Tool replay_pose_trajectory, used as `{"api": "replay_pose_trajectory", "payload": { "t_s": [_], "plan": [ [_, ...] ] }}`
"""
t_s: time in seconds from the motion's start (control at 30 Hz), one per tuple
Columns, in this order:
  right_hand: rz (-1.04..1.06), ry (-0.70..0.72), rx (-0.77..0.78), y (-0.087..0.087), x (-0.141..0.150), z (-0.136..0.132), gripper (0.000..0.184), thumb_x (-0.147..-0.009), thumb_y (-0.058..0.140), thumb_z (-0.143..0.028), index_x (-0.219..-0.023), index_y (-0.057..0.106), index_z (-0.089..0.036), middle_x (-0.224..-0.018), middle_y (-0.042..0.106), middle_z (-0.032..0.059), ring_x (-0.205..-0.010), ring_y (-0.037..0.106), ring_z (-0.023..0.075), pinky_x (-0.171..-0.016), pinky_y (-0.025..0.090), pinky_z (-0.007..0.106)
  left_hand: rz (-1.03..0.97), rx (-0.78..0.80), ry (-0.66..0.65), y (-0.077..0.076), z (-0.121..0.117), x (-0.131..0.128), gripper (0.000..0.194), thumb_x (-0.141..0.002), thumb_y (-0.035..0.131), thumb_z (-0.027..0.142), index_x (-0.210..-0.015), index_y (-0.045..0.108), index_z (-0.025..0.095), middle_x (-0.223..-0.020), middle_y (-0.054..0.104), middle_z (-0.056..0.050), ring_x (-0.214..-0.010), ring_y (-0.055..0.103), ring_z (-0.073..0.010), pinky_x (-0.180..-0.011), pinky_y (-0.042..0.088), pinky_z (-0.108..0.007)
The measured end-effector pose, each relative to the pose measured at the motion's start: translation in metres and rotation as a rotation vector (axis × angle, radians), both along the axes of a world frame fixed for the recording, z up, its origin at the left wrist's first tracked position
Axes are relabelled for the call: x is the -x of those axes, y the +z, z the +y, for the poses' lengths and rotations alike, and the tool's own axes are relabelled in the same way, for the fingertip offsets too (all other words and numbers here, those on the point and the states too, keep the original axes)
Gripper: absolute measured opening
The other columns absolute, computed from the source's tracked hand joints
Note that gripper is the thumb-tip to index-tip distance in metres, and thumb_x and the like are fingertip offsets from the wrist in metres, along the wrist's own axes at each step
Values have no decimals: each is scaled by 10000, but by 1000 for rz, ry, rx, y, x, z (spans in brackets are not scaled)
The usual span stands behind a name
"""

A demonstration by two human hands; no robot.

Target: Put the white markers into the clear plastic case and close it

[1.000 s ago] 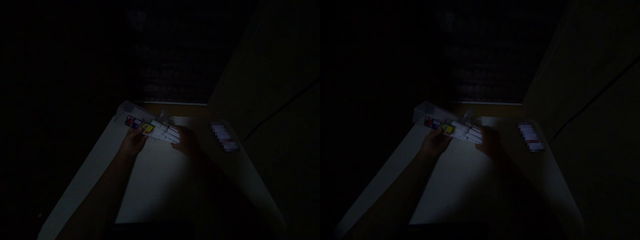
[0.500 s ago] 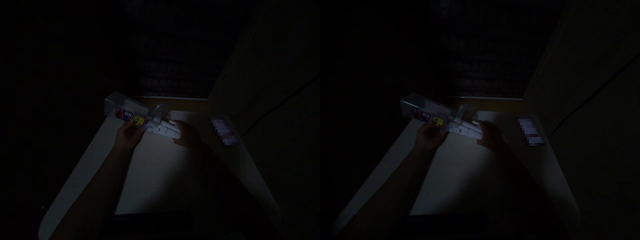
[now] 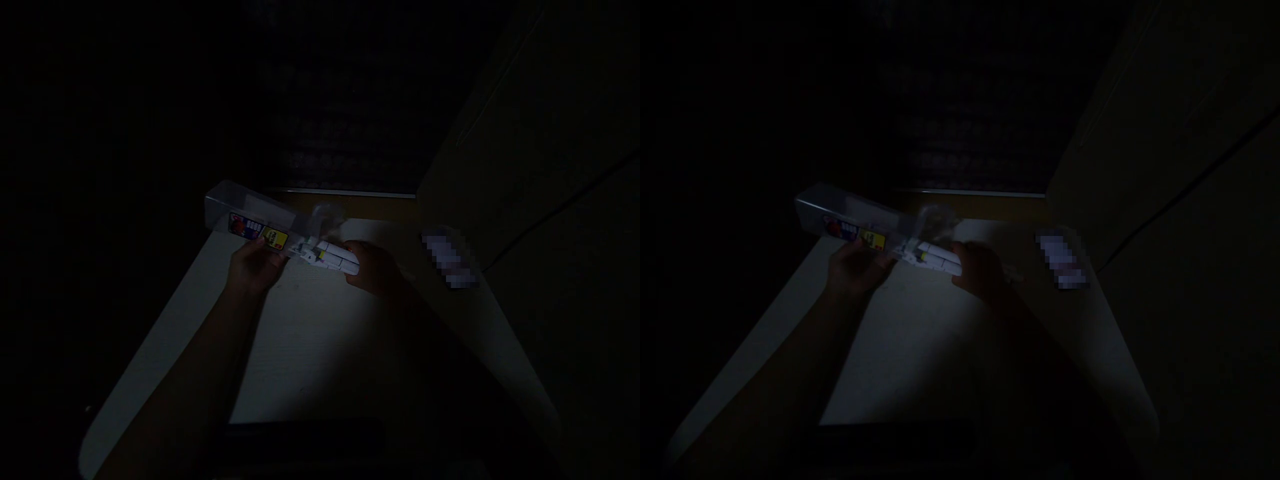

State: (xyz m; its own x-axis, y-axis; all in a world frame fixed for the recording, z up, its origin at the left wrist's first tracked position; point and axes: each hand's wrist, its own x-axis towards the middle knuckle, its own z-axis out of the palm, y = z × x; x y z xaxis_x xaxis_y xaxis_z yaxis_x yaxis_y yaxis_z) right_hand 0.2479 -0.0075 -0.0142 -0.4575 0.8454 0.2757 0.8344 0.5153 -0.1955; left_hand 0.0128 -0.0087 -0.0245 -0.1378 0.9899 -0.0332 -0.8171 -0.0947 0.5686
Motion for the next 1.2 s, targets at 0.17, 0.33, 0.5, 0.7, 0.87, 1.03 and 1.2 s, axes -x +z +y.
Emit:
{"api": "replay_pose_trajectory", "payload": {
  "t_s": [0.17,0.33,0.5,0.7,0.87,1.03,1.2],
  "plan": [
    [-29,11,15,0,-5,1,537,-678,621,-247,-1207,550,-198,-1109,649,79,-979,605,255,-833,465,359,-75,-106,54,-7,8,20,293,-787,535,184,-1066,620,205,-903,718,-66,-947,658,-245,-805,540,-409],
    [-31,22,24,-3,-7,2,550,-697,616,-274,-1236,530,-200,-1132,636,66,-1009,583,232,-856,448,338,-148,-154,135,-16,15,33,236,-790,548,240,-1017,607,209,-956,713,-56,-1052,621,-219,-926,483,-417],
    [-42,38,43,-4,-14,3,562,-682,645,-322,-1218,548,-182,-1141,629,75,-1019,570,235,-875,436,344,-136,-172,204,-16,16,33,218,-801,528,258,-1006,588,216,-1031,694,-60,-1109,594,-200,-990,437,-403],
    [-59,71,71,-2,-19,2,554,-687,651,-336,-1208,553,-173,-1171,609,83,-1076,541,238,-926,404,360,-180,-170,250,-14,18,35,218,-818,516,356,-984,583,233,-1017,699,-56,-1124,585,-189,-986,445,-363],
    [-74,94,93,-2,-22,2,562,-683,665,-329,-1212,553,-178,-1163,608,83,-1068,539,239,-928,397,370,-102,-147,195,-13,13,32,273,-783,533,408,-986,590,235,-1051,687,-72,-1136,574,-224,-965,448,-405],
    [-80,120,108,-6,-25,3,797,-615,741,-462,-1303,478,-157,-1208,582,98,-1103,519,264,-962,377,397,-103,-235,136,-13,12,32,365,-758,563,376,-1087,577,218,-1122,665,-88,-1136,570,-252,-1017,378,-493],
    [-89,151,16,-13,-15,1,1156,-487,744,-675,-1412,345,-107,-1370,434,183,-1241,389,348,-1045,272,468,-98,-275,198,-13,12,37,329,-763,561,217,-1091,581,226,-1103,676,-55,-1139,572,-209,-1038,388,-416]
  ]
}}
